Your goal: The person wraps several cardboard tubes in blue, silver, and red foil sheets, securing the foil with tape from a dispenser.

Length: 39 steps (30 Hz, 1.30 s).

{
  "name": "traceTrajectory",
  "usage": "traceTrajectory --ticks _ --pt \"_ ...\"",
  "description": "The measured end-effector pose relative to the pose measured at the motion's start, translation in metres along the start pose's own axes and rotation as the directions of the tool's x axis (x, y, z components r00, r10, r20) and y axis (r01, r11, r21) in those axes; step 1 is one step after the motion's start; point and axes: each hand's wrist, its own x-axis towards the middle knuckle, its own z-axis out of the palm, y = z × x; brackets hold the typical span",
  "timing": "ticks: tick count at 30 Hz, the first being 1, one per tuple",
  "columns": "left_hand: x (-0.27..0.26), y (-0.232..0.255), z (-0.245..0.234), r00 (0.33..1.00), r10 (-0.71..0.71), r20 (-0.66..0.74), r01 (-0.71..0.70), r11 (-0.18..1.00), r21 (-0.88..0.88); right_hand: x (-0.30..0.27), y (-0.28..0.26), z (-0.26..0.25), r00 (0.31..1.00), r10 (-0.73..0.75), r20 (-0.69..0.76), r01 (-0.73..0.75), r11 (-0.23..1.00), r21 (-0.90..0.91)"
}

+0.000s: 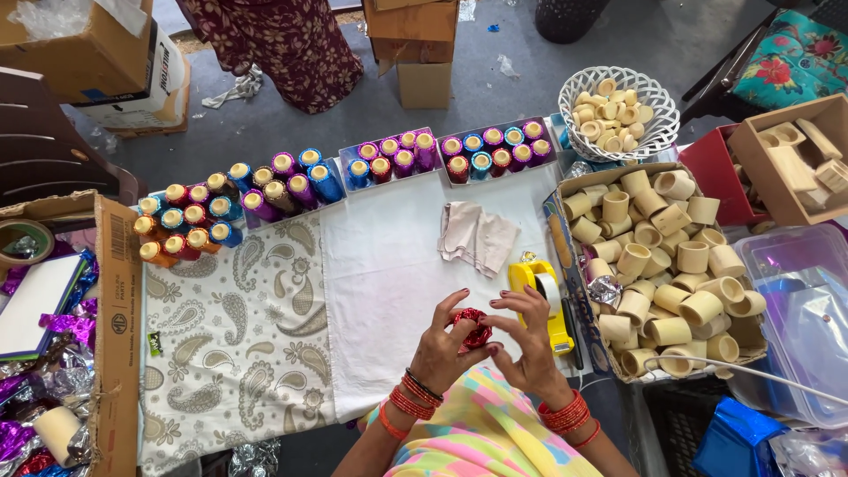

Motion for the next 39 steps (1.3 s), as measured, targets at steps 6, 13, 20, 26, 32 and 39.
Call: traceTrajectory --ticks 6,13,20,26,32,39 --pt "0.002 -0.002 -0.005 0.998 0.065 -0.021 -0.067 0.996 -0.064 -0.003 0.004 0.004 0.992 -0.118 0.047 0.126 0.966 -0.224" --pt "-0.007 -0.016 0.004 0.994 0.110 -0.002 -0.110 0.994 -0.012 -0.003 0.003 0.008 0.982 -0.168 0.089 0.188 0.926 -0.328" --pt "0.006 -0.002 0.000 0.983 0.151 -0.103 -0.150 0.989 0.014 -0.010 0.006 0.010 0.999 -0.036 0.007 0.036 0.994 -0.106" --pt "0.004 -0.001 -0.003 0.984 0.152 -0.088 -0.155 0.988 -0.024 -0.020 0.010 0.019 0.993 -0.120 0.020 0.121 0.966 -0.227" --pt "0.002 -0.004 0.002 0.990 0.115 -0.082 -0.121 0.991 -0.062 -0.032 0.013 0.034 0.997 -0.070 -0.039 0.061 0.978 -0.200" --pt "0.000 -0.013 0.008 0.999 -0.019 -0.044 0.017 0.998 -0.059 -0.024 0.015 0.035 0.998 0.050 -0.043 -0.051 0.998 -0.029"
